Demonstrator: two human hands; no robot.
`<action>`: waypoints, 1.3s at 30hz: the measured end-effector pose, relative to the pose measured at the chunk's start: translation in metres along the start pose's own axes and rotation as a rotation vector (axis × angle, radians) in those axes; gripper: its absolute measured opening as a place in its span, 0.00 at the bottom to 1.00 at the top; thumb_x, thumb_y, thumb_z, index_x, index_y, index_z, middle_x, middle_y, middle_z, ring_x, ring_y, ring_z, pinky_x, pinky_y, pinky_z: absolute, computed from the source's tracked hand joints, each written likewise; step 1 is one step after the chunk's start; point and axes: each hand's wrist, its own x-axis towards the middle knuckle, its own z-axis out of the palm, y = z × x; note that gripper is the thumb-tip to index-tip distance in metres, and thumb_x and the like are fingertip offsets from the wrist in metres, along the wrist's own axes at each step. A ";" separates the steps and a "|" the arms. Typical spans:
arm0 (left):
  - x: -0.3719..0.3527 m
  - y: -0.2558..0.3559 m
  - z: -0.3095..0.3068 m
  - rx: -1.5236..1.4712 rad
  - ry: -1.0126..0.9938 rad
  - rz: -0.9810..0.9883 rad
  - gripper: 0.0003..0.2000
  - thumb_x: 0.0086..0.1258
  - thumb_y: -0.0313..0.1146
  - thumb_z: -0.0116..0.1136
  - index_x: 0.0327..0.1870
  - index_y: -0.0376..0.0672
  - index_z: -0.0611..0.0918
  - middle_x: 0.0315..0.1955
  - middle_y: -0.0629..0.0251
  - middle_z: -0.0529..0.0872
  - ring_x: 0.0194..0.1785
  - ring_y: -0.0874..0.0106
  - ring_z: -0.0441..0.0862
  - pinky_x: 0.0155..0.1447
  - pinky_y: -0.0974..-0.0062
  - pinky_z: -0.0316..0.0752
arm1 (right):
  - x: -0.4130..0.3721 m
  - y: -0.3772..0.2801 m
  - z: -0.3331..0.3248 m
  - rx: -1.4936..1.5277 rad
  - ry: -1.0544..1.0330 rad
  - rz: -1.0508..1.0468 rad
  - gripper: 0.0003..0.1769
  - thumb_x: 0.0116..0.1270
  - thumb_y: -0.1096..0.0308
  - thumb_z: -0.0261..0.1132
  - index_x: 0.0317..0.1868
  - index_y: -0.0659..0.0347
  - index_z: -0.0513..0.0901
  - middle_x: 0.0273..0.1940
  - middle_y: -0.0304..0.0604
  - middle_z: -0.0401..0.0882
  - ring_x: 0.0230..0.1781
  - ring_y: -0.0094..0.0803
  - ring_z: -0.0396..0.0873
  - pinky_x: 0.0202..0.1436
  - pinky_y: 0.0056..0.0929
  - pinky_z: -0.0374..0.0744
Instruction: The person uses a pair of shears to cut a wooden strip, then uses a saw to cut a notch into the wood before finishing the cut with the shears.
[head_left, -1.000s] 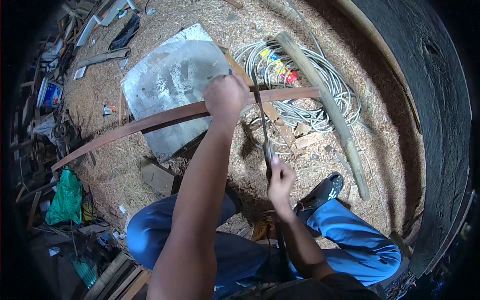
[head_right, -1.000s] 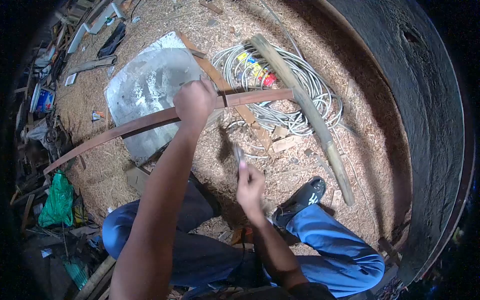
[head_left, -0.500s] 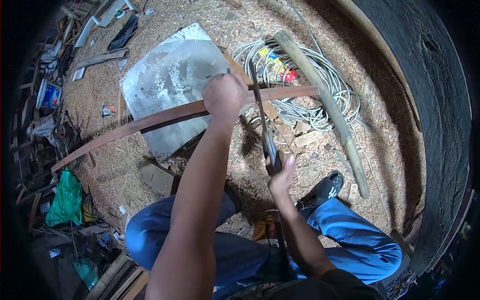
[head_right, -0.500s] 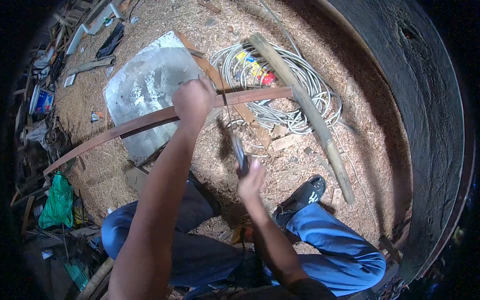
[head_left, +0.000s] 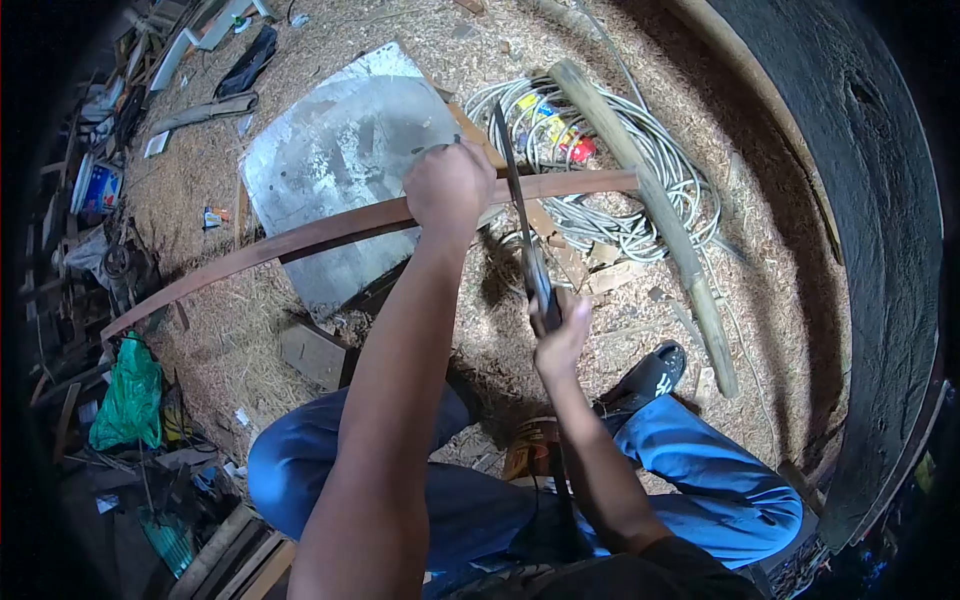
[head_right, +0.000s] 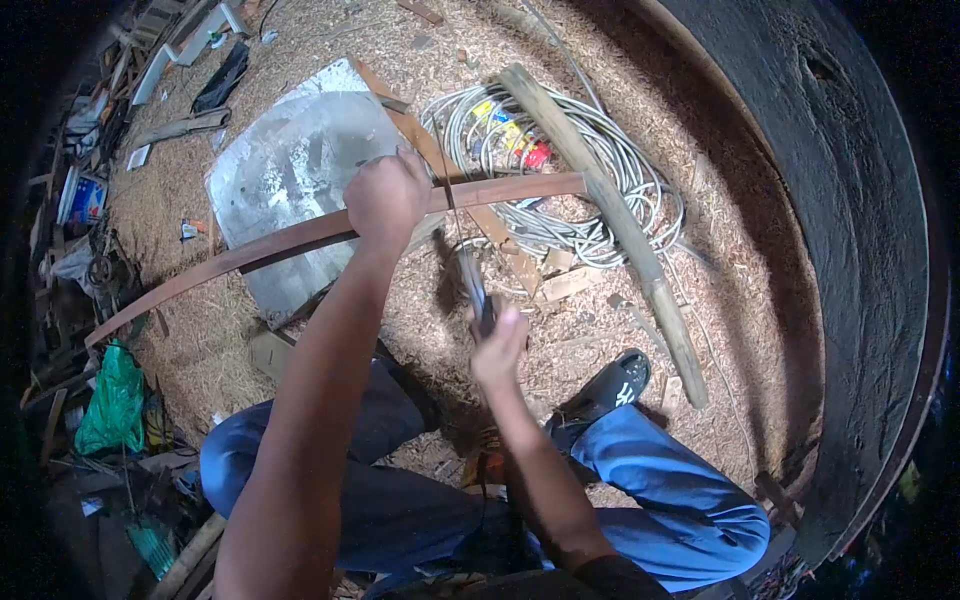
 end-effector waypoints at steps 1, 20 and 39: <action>0.000 0.001 0.000 0.021 -0.020 -0.023 0.23 0.71 0.41 0.47 0.21 0.36 0.86 0.24 0.46 0.87 0.29 0.49 0.86 0.42 0.55 0.82 | -0.001 0.004 0.000 0.003 0.002 0.006 0.41 0.79 0.37 0.34 0.29 0.62 0.79 0.21 0.37 0.73 0.21 0.26 0.69 0.23 0.30 0.65; 0.001 0.000 0.003 0.075 -0.020 -0.032 0.22 0.70 0.40 0.45 0.20 0.39 0.86 0.25 0.49 0.87 0.30 0.52 0.87 0.43 0.56 0.81 | -0.039 0.039 -0.010 -0.542 0.311 -0.436 0.33 0.81 0.47 0.41 0.31 0.66 0.78 0.23 0.40 0.76 0.23 0.27 0.73 0.28 0.27 0.72; 0.002 0.007 -0.009 0.055 -0.090 -0.062 0.22 0.72 0.40 0.44 0.23 0.38 0.87 0.27 0.48 0.88 0.33 0.51 0.87 0.44 0.57 0.81 | -0.069 0.033 -0.025 -0.013 0.280 0.000 0.32 0.83 0.52 0.41 0.27 0.65 0.78 0.22 0.40 0.75 0.21 0.24 0.71 0.26 0.28 0.69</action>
